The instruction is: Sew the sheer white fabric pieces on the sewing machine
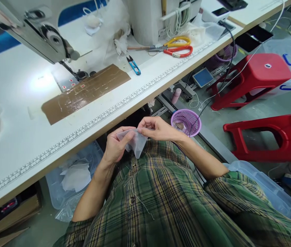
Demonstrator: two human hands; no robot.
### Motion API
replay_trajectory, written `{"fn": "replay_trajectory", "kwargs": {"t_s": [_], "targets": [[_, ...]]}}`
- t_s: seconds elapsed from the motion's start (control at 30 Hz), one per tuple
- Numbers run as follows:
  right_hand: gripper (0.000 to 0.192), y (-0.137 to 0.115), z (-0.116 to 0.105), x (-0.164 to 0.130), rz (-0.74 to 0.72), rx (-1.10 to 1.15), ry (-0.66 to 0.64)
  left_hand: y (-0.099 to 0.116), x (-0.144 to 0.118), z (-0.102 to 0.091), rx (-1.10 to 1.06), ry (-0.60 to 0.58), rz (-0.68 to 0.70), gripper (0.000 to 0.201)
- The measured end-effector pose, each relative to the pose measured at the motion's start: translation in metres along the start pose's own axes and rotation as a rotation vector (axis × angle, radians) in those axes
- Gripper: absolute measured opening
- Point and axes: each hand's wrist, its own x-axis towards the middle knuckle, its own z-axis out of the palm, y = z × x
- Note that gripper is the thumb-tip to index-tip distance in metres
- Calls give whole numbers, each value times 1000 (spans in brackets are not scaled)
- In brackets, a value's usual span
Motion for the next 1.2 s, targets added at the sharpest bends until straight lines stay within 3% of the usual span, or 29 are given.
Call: {"fn": "replay_trajectory", "kwargs": {"t_s": [0.33,0.57,0.87,1.07,1.2], "targets": [[33,2,2,4,49,59,-10,-3,9,1,-101,18,-47,28],[33,6,4,4,41,95,35,-10,12,3,-97,44,2,28],[31,5,-13,3,18,114,166,-8,18,-3,-165,-89,-71,39],[34,-3,-24,-7,3,96,250,-3,39,16,-226,-119,-24,46],[34,-6,-28,-15,5,51,259,-4,53,32,-186,-161,-27,35]]}}
